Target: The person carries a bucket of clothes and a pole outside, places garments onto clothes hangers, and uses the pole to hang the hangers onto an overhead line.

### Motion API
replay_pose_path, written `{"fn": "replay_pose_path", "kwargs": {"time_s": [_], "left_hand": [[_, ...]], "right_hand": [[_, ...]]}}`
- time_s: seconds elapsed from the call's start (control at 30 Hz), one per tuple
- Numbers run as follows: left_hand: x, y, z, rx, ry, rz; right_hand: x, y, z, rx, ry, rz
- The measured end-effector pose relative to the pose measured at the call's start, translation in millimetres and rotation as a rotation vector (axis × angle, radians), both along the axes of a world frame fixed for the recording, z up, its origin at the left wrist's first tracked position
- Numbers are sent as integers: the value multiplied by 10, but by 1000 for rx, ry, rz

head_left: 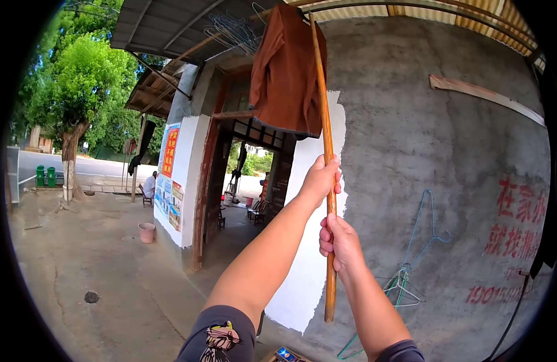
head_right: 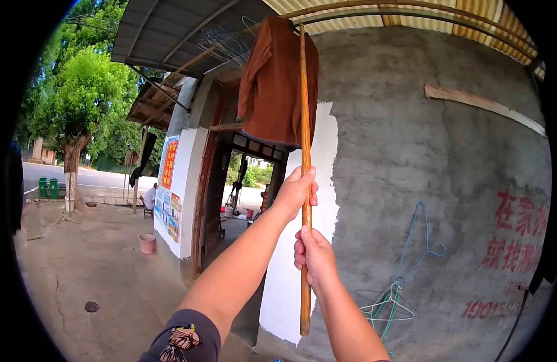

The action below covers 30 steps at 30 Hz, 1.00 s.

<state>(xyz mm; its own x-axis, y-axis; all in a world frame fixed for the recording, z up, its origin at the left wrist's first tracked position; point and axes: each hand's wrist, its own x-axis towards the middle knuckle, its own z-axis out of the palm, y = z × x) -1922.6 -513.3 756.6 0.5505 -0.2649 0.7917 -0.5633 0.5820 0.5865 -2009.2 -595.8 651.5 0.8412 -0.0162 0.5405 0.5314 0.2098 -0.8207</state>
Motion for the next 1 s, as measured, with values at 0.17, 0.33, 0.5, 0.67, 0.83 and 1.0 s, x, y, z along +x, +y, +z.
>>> {"fn": "replay_pose_path", "kwargs": {"time_s": [0.17, 0.33, 0.5, 0.67, 0.83, 1.0], "left_hand": [[24, -56, -372, 25, 40, -49], [-35, -88, -890, 80, 87, -55], [-106, -88, -1422, 211, 27, -88], [-460, -95, -1716, 281, 43, -128], [-922, -438, -2095, 337, 4, -206], [-1774, -1211, -2928, 470, 69, -384]], "right_hand": [[80, -123, -386, -51, 21, -57], [68, -212, -928, -19, 57, -87], [-22, -349, -1903, 62, 109, -96], [-526, -482, -3656, -141, 449, -163], [-1266, -882, -4668, -143, 494, -162], [-2077, -1371, -4675, -101, 682, -425]]}}
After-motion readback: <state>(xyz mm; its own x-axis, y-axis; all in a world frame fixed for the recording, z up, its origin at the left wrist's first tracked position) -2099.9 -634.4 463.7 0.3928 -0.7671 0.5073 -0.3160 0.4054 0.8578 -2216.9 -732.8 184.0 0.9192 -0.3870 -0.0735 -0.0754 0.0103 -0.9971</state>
